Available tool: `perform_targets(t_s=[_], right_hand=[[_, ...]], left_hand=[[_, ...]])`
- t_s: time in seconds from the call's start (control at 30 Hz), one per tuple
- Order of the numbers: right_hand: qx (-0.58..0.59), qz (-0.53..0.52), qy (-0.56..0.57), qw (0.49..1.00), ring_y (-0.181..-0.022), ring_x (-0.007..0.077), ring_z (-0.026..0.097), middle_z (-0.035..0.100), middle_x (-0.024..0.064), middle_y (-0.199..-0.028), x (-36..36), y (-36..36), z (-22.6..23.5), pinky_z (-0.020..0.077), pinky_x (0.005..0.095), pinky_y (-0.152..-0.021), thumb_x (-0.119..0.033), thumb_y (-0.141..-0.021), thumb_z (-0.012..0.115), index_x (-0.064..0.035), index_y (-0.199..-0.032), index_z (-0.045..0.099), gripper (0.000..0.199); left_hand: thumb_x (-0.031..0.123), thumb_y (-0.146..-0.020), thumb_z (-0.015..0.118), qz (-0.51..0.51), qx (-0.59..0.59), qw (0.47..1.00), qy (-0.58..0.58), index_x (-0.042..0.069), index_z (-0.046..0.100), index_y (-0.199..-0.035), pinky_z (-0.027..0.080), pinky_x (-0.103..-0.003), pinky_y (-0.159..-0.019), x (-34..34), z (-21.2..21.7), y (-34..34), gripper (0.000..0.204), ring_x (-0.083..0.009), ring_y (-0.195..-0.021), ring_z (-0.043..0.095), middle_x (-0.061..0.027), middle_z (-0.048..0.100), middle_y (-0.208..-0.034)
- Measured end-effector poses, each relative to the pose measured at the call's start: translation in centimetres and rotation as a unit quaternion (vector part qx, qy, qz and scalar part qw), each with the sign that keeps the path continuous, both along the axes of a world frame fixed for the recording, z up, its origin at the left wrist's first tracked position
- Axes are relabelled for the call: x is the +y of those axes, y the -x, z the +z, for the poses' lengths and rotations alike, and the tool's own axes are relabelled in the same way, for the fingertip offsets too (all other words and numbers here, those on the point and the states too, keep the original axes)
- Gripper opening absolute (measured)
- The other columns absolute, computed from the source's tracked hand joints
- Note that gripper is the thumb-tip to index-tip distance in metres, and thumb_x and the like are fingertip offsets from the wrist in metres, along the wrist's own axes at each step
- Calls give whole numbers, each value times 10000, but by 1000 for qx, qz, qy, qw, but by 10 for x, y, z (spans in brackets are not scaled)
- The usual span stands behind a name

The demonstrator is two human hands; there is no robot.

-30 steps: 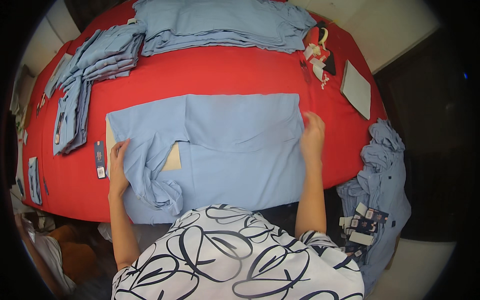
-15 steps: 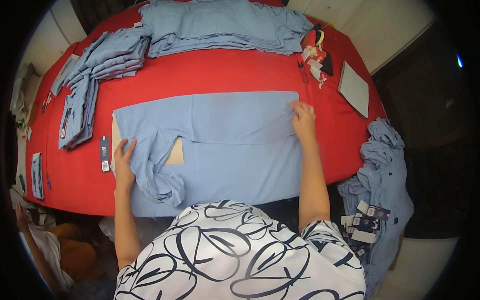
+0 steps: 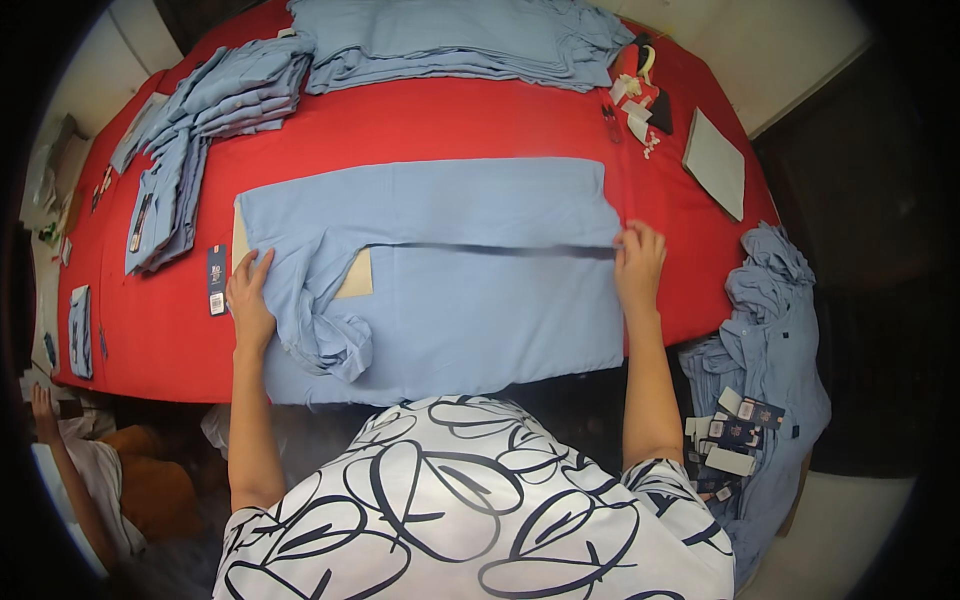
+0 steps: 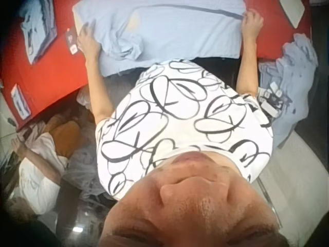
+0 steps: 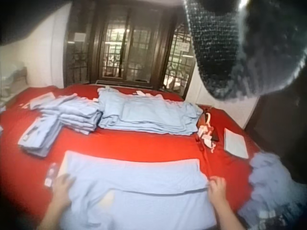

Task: The person folds light-blue shirts by spreading them out on a table, placing a cardboard template on the back, and folding the fabric and sleeves around it before stacking the finished shirts.

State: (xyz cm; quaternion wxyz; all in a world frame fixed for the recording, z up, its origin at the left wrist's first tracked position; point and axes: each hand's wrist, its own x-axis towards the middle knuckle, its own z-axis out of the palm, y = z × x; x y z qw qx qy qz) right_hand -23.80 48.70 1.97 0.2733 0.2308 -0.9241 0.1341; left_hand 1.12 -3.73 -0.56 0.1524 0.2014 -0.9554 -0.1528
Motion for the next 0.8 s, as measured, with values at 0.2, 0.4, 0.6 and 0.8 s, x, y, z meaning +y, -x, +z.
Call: perform_targets(t_s=[0.2,0.4,0.6,0.8], right_hand=[[-94,-52,42,993,-1198,326,491,559,97,-1289,9,-10,-32,392,438,-999,47,-803,565,-84,-1024,666,276],[-122,10,172,978,-1302,362,426,480,140,-1420,-50,34,-15,317,482,-1103,-91,-930,547,-64,-1239,599,314],[-136,-54,-21,989,-1434,344,279,400,161,-1496,-64,63,-53,165,489,-1189,-327,-949,583,-108,-1398,491,508],[-110,57,48,991,-1303,351,421,510,159,-1371,-122,15,-16,297,488,-1114,-194,-883,641,-90,-1298,573,433]], left_hand=[[-181,-659,524,22,-10,999,38,213,505,-1417,181,-551,-1159,7,0,-2,854,-328,-1383,333,-108,401,-1451],[-174,-679,498,31,-12,999,16,211,509,-1414,178,-549,-1159,6,-1,-4,830,-327,-1382,335,-113,399,-1457],[-133,-697,512,34,7,999,38,207,540,-1391,204,-535,-1152,5,-5,0,772,-328,-1353,367,-121,429,-1434],[-131,-730,476,66,27,997,38,164,573,-1354,203,-524,-1160,9,-13,-5,697,-333,-1355,391,-127,456,-1429]])
